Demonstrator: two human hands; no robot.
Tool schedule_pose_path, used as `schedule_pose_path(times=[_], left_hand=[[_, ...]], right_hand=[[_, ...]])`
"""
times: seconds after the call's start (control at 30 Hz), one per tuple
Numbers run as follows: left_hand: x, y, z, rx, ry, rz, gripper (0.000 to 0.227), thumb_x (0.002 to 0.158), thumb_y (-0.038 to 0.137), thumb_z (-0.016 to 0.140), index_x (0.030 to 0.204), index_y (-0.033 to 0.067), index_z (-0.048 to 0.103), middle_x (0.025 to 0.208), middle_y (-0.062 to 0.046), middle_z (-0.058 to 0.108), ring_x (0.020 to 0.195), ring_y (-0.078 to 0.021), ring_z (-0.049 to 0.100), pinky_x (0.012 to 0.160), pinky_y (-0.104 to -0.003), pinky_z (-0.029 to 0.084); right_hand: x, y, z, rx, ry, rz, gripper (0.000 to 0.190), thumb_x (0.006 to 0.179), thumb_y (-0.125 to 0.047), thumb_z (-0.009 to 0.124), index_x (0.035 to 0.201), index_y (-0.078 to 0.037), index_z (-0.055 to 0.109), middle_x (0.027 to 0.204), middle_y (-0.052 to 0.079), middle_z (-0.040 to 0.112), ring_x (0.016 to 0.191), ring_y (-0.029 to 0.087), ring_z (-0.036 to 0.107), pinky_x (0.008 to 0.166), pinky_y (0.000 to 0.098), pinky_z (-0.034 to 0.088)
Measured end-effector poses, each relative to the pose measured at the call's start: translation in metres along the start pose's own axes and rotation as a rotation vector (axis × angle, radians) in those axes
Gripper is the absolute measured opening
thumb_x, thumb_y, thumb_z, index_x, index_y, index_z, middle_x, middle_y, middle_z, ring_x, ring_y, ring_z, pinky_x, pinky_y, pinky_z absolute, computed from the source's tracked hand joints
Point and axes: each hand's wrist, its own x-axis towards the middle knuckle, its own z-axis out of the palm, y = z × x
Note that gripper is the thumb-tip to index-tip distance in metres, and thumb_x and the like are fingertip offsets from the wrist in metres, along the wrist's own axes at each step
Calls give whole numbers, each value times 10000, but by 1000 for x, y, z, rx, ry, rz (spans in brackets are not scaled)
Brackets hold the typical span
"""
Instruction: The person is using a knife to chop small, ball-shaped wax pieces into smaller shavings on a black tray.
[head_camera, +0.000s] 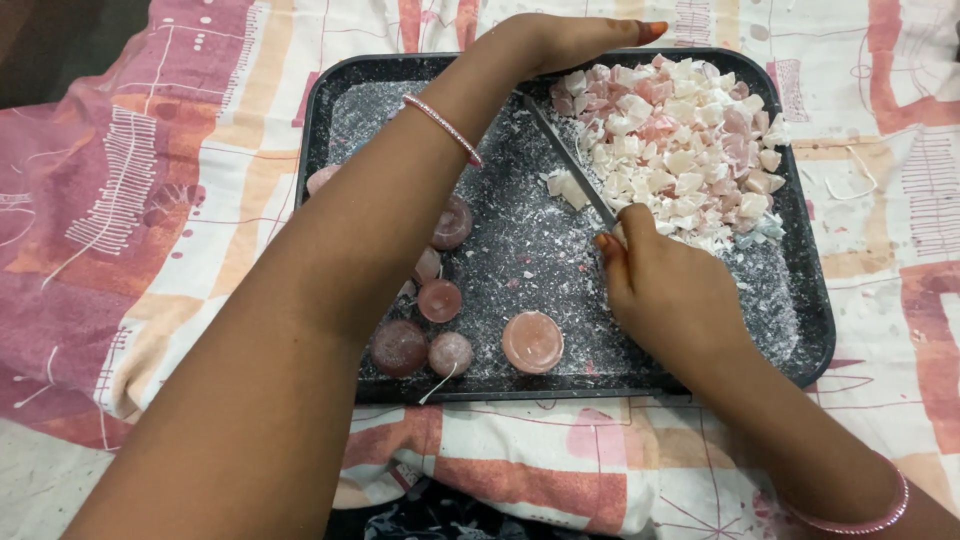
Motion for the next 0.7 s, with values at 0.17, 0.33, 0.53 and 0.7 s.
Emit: schedule_pose_path(times=[0.17, 0.33, 0.53, 0.7], left_hand=[[-22, 31, -5, 45, 49, -164, 755, 878, 769, 369, 1507, 367, 483, 1585, -96, 434, 1475, -242, 400, 1169, -380, 304], [-21, 28, -3, 42, 45, -204, 732, 919, 758, 386, 1518, 344, 462, 1601, -111, 383, 1495, -258, 335, 1176, -392, 258], [-10, 10, -2, -28, 10, -17, 648, 944, 655, 337, 1511, 373, 474, 1611, -4, 447, 1478, -181, 412, 1178, -337, 289], [-23, 29, -5, -15, 1, -115, 588, 981, 618, 355, 1503, 376, 472, 1589, 0, 444, 1465, -159, 420, 1184, -325, 301]], right_hand=[[5, 9, 0, 0, 23, 21, 293, 1051, -327, 500, 1135, -47, 507, 648, 217, 676, 587, 446, 668, 549, 555, 511], [4, 7, -13, -58, -32, -18, 281, 1037, -363, 501, 1117, -96, 535, 690, 197, 701, 651, 425, 688, 600, 554, 515], [10, 13, -20, -94, -2, -136, 259, 1018, -359, 511, 1087, -116, 569, 813, 160, 718, 716, 405, 702, 607, 542, 516], [8, 9, -30, -207, -19, 30, 275, 1053, -386, 498, 1094, -129, 586, 710, 203, 693, 677, 424, 691, 616, 546, 522]])
